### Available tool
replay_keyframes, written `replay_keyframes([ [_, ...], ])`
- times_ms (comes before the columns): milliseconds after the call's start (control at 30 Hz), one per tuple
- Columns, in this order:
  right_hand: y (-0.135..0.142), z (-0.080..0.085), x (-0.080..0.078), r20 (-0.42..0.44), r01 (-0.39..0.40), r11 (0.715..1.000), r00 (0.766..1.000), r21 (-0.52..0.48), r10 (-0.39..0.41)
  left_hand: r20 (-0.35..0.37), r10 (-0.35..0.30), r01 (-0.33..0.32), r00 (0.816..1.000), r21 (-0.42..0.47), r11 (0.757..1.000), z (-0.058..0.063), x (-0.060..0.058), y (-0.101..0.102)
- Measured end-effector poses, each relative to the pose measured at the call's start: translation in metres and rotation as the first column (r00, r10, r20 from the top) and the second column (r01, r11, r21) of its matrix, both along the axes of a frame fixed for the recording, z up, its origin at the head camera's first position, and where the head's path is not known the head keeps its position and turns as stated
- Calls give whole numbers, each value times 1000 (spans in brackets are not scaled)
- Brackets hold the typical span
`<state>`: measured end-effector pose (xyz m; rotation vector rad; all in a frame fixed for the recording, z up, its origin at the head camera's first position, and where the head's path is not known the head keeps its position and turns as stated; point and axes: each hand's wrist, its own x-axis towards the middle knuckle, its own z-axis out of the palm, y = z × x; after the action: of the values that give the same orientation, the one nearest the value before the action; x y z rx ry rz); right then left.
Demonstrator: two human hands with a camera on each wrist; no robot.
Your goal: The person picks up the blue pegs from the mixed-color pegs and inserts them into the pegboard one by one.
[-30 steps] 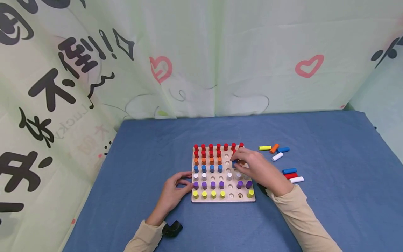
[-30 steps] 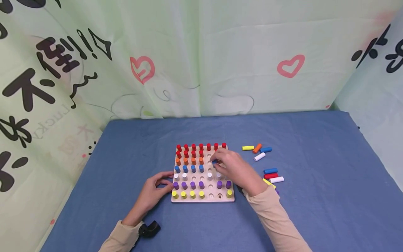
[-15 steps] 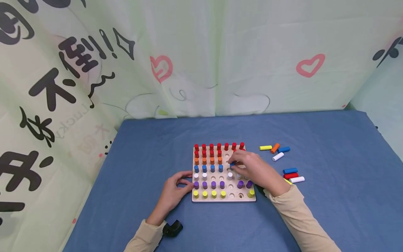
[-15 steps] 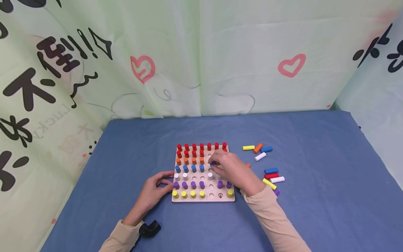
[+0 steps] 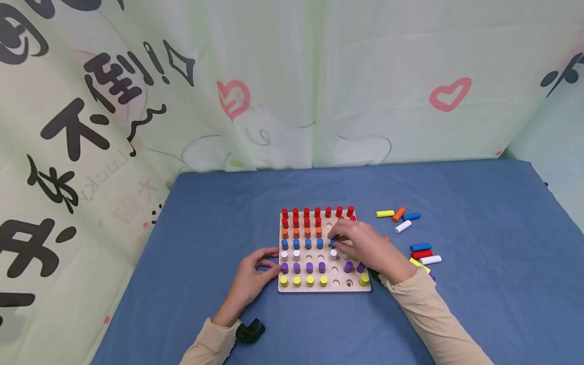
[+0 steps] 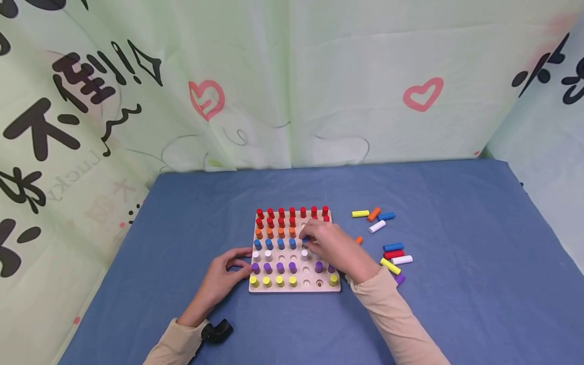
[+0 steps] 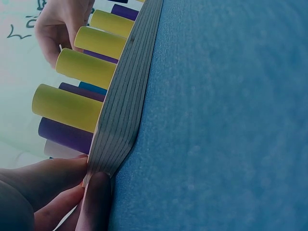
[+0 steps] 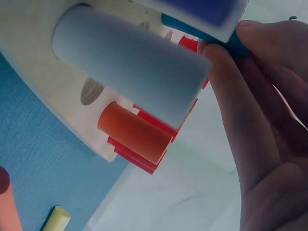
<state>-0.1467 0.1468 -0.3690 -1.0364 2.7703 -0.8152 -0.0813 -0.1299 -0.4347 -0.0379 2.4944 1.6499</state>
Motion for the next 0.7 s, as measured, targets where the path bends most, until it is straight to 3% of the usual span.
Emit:
replay_keyframes([
  [700,-6,-4,-1,27,2,999,1000,44,-3,0,3,-3,1000,-11,1000,0,1,0],
])
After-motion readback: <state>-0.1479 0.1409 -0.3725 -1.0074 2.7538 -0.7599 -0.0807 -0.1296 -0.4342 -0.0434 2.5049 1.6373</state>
